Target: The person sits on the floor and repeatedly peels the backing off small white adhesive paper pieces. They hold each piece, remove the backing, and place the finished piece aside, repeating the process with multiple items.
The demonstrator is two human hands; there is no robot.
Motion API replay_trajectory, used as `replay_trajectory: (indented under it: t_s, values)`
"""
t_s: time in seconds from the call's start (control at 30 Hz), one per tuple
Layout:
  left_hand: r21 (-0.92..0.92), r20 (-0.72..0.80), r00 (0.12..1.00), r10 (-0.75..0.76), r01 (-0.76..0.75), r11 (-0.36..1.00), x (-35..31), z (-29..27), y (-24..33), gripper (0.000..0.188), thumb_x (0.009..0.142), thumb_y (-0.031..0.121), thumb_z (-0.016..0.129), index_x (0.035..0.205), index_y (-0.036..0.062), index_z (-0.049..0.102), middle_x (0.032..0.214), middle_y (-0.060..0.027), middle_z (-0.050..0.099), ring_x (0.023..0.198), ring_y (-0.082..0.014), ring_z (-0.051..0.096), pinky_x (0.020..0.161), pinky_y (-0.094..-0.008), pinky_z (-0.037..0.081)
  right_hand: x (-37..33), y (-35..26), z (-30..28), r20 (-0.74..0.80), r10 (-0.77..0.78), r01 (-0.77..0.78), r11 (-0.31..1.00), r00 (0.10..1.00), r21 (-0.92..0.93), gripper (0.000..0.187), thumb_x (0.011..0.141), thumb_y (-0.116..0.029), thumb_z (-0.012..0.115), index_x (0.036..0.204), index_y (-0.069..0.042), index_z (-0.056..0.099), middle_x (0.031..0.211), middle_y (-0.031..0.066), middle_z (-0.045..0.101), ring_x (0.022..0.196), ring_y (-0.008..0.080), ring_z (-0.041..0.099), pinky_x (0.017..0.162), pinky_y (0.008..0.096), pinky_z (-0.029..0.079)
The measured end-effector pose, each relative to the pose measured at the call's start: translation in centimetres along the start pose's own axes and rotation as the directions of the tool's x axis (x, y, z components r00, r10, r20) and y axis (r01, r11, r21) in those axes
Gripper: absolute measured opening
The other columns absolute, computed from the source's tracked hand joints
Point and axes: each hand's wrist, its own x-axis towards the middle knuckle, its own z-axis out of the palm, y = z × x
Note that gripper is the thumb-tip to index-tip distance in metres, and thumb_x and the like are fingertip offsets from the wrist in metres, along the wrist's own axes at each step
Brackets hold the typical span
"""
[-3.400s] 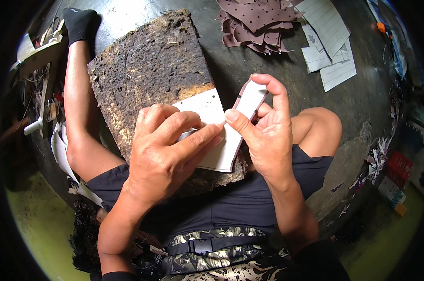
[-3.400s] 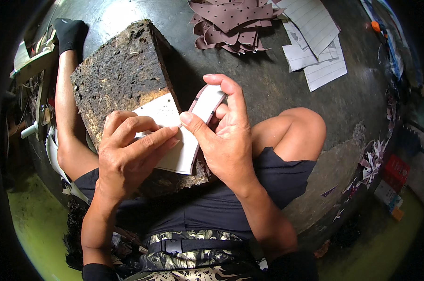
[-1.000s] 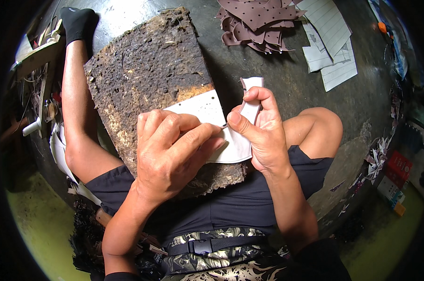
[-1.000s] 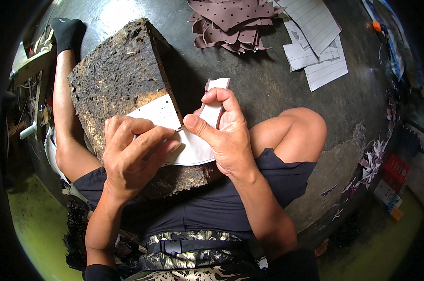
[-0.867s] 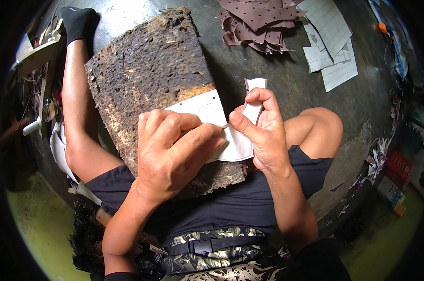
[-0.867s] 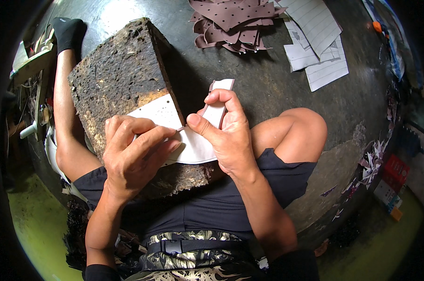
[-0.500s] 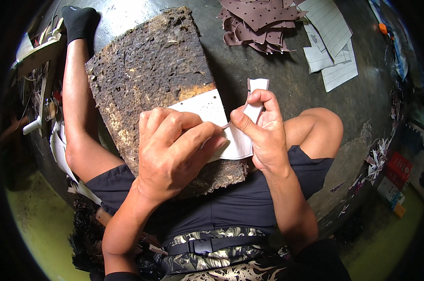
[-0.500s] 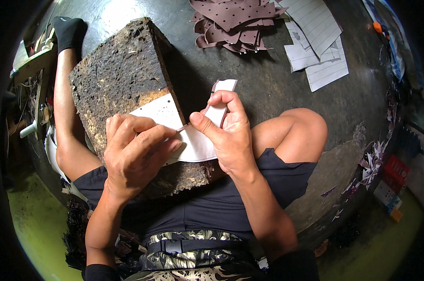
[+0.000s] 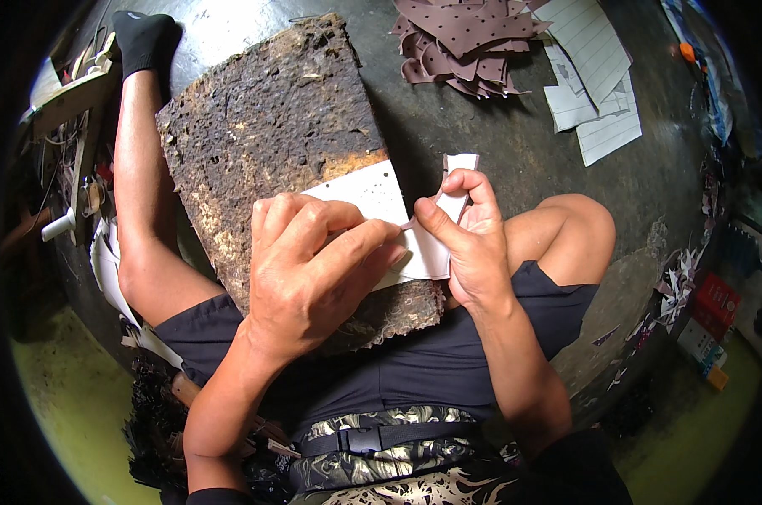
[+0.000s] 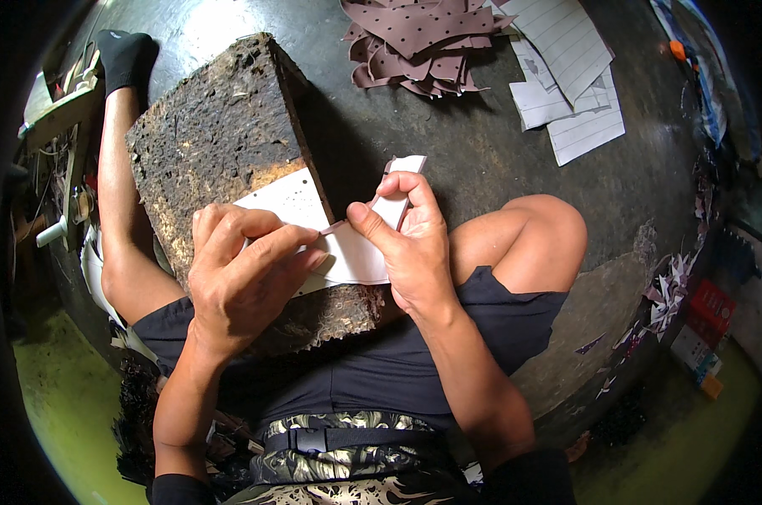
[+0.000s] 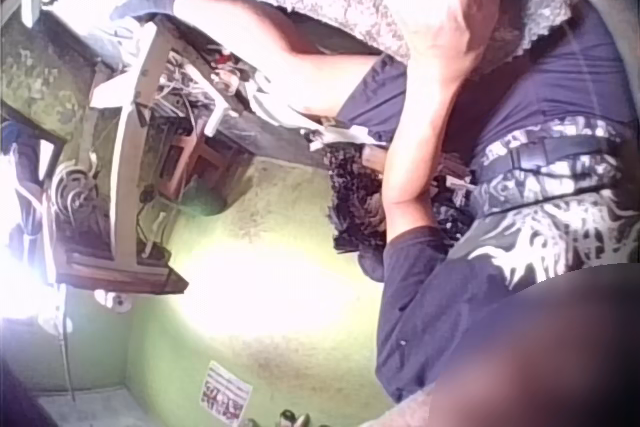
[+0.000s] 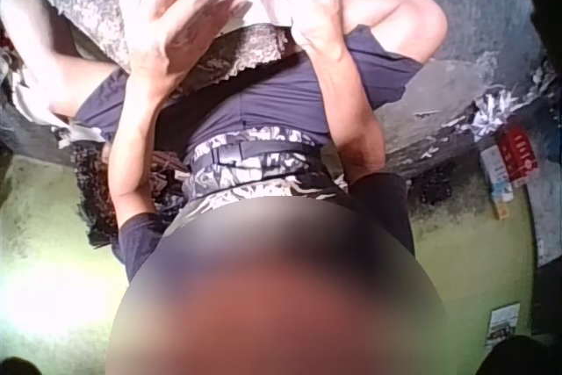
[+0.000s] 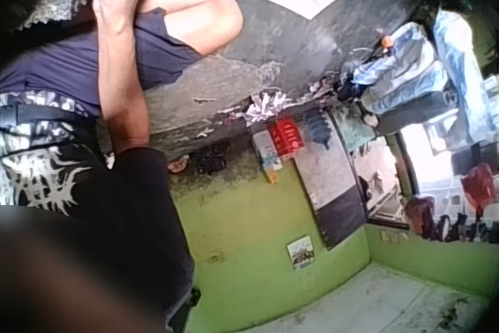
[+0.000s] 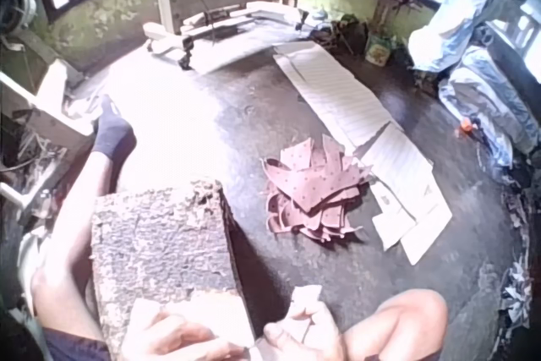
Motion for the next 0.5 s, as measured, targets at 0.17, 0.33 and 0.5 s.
replay_trajectory:
  t_s: [0.17,0.33,0.5]
  values:
    - [-0.004,-0.009,1.0,-0.002,0.002,1.0,-0.03,0.07,0.0,0.031,0.084,0.02,0.099,0.112,0.0185,0.085,0.099,0.0043,0.07,0.089,-0.0205,0.062,0.082,-0.0405,0.043,0.08,0.22,-0.46,-0.038,0.035,-0.036,0.999,0.999,-0.019,0.035,0.103,0.004,0.086,0.122,-0.011,0.062,0.103,-0.0031,0.064,0.096,0.0062,0.062,0.086,0.0243,0.053]
    - [0.018,-0.005,1.0,0.006,-0.006,1.0,-0.01,0.08,0.04,0.031,0.084,0.021,0.099,0.112,0.0188,0.085,0.099,0.0045,0.07,0.089,-0.0203,0.061,0.082,-0.0405,0.043,0.08,0.52,-0.62,-0.049,0.01,-0.012,0.999,0.999,-0.039,0.034,0.103,0.004,0.086,0.121,-0.011,0.062,0.103,-0.003,0.065,0.095,0.0066,0.063,0.086,0.0243,0.053]
    - [0.024,-0.011,1.0,0.006,-0.006,1.0,0.04,0.1,0.1,0.031,0.084,0.022,0.099,0.111,0.019,0.085,0.099,0.0048,0.07,0.088,-0.0202,0.062,0.082,-0.0405,0.043,0.06,0.68,-0.89,-0.054,0.024,-0.026,0.999,0.998,-0.034,0.033,0.103,0.004,0.086,0.119,-0.011,0.061,0.104,-0.0027,0.064,0.095,0.0066,0.063,0.086,0.0244,0.053]
